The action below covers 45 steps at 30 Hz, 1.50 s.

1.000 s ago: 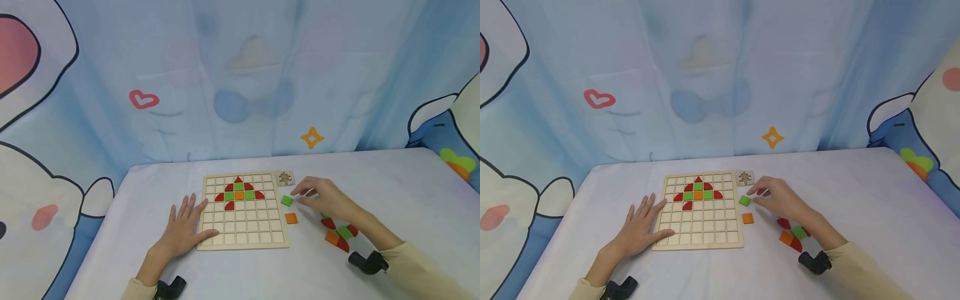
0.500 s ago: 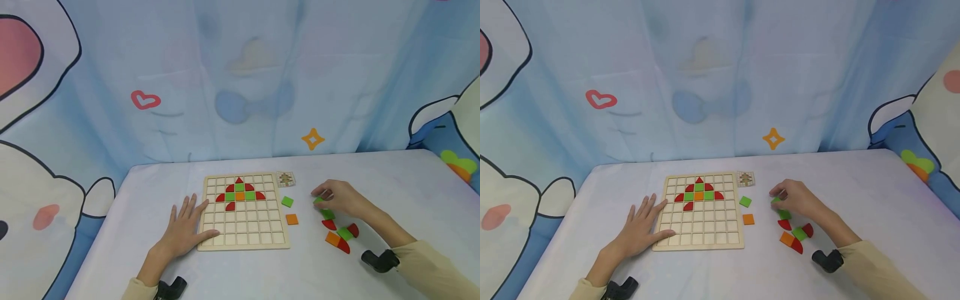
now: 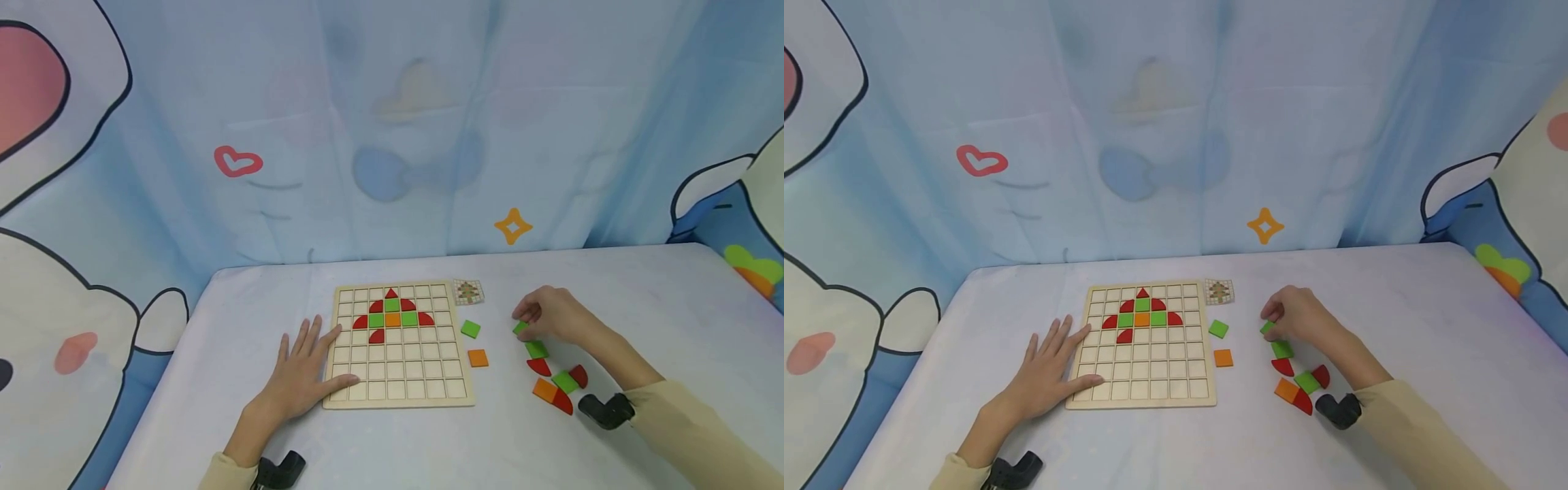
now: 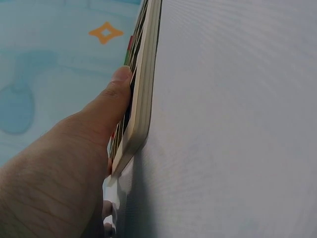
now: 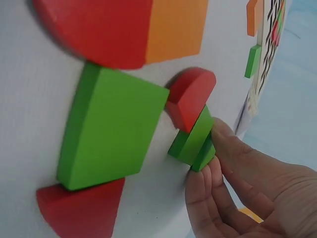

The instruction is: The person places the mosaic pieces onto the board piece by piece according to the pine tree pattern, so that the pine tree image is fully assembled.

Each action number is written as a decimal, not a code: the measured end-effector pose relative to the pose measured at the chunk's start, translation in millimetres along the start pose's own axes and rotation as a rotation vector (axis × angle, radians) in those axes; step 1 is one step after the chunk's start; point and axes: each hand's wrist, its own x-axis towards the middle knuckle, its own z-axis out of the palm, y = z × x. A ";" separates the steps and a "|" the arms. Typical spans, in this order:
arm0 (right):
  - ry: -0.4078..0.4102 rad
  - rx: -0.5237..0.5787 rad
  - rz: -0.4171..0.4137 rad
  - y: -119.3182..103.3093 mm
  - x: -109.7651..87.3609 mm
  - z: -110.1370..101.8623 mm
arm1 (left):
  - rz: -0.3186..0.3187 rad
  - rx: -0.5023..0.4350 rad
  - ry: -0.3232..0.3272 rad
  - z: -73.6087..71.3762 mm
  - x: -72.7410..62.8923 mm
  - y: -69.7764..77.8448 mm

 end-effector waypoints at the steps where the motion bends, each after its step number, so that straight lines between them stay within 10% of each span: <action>1: -0.005 0.003 0.019 0.0 0.8 -0.5 | 0.000 0.001 0.000 0.1 0.0 -0.2; 7: -0.013 0.014 0.103 -0.9 1.6 -2.9 | -0.005 -0.002 0.002 0.7 0.3 -0.4; 27: 0.120 0.048 0.025 0.8 -5.8 4.9 | 0.001 -0.003 0.010 0.7 1.1 0.4; 45: 0.150 0.125 -0.321 -99.6 31.6 45.9 | -0.004 -0.026 0.007 0.4 0.4 -2.3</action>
